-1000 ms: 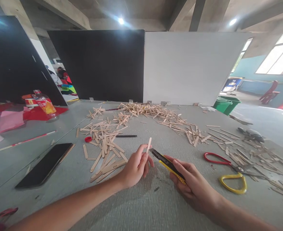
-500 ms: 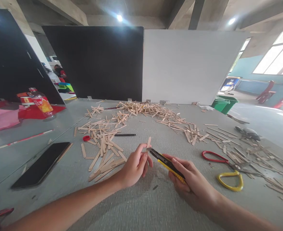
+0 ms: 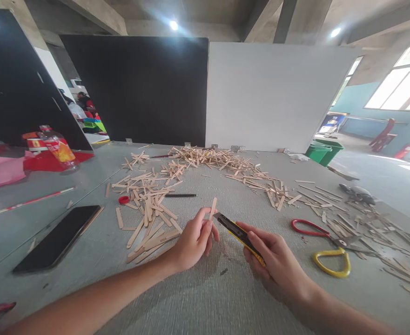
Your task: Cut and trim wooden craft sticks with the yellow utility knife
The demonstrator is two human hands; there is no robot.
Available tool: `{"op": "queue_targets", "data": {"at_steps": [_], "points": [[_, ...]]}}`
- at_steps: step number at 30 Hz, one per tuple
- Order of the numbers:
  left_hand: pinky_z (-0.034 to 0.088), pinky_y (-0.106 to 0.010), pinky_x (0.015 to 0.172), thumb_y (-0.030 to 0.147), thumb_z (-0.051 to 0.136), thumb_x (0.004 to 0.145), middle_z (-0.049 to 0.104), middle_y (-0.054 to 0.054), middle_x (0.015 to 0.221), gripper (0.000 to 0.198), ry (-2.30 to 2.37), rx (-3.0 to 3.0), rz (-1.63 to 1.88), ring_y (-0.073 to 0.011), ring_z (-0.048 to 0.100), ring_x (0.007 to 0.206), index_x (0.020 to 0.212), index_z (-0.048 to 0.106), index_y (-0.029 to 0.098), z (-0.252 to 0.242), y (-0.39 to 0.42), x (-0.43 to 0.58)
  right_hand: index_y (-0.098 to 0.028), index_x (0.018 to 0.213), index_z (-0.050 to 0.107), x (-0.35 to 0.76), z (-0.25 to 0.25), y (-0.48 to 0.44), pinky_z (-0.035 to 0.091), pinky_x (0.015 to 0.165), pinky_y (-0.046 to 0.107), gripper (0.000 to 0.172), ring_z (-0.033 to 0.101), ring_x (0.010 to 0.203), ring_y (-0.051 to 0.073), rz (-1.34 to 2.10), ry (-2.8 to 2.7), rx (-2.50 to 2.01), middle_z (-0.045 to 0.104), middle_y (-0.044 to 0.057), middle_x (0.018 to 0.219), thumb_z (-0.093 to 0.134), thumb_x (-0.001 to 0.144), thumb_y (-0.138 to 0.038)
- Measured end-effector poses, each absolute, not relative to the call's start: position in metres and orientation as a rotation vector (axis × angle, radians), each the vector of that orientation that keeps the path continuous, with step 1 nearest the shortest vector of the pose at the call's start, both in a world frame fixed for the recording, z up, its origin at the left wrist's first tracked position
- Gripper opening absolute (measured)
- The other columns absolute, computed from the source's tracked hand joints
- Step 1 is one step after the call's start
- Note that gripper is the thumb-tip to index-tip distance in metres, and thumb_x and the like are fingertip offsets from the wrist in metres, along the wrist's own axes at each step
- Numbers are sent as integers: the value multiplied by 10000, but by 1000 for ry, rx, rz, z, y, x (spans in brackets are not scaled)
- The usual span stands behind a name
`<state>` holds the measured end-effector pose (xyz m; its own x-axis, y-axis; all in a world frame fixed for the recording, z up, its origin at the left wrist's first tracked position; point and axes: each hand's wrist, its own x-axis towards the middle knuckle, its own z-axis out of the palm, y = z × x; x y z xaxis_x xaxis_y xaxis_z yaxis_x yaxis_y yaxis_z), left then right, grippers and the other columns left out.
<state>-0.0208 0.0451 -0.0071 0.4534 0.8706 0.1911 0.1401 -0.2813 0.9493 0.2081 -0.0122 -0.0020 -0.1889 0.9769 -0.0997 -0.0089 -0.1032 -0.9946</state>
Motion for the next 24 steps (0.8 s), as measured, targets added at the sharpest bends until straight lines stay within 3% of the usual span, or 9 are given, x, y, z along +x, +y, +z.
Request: {"op": "queue_targets", "data": {"at_steps": [4, 9, 18, 24], "points": [[400, -204, 461, 498, 378, 1123, 662, 27, 832, 354, 884, 1722, 928, -74, 516, 442, 1339, 442, 225, -8, 45, -21, -99, 1494, 582, 205, 3, -13, 240, 429, 214, 762, 351, 444, 61, 1403, -1320, -1191, 509, -50, 640, 566, 991, -672], [404, -209, 458, 504, 368, 1123, 653, 31, 821, 364, 892, 1735, 924, -81, 514, 438, 1347, 442, 227, -7, 45, -20, -164, 1466, 642, 202, 6, -14, 245, 428, 216, 730, 351, 450, 67, 1333, -1346, -1269, 545, -19, 684, 566, 968, -693], [366, -208, 462, 495, 386, 1119, 644, 22, 814, 366, 922, 1863, 856, -91, 452, 469, 1340, 434, 208, -7, 42, -24, -215, 1424, 699, 206, 6, -20, 362, 578, 275, 462, 387, 592, 129, 762, -1789, -1334, 538, -2, 694, 494, 1050, -395], [332, -224, 498, 470, 369, 1119, 619, 38, 740, 346, 964, 1941, 840, -116, 436, 499, 1314, 433, 191, -3, 41, -23, -216, 1421, 702, 201, 11, -28, 294, 507, 247, 475, 340, 552, 114, 920, -1703, -1402, 468, -25, 644, 482, 1052, -420]]}}
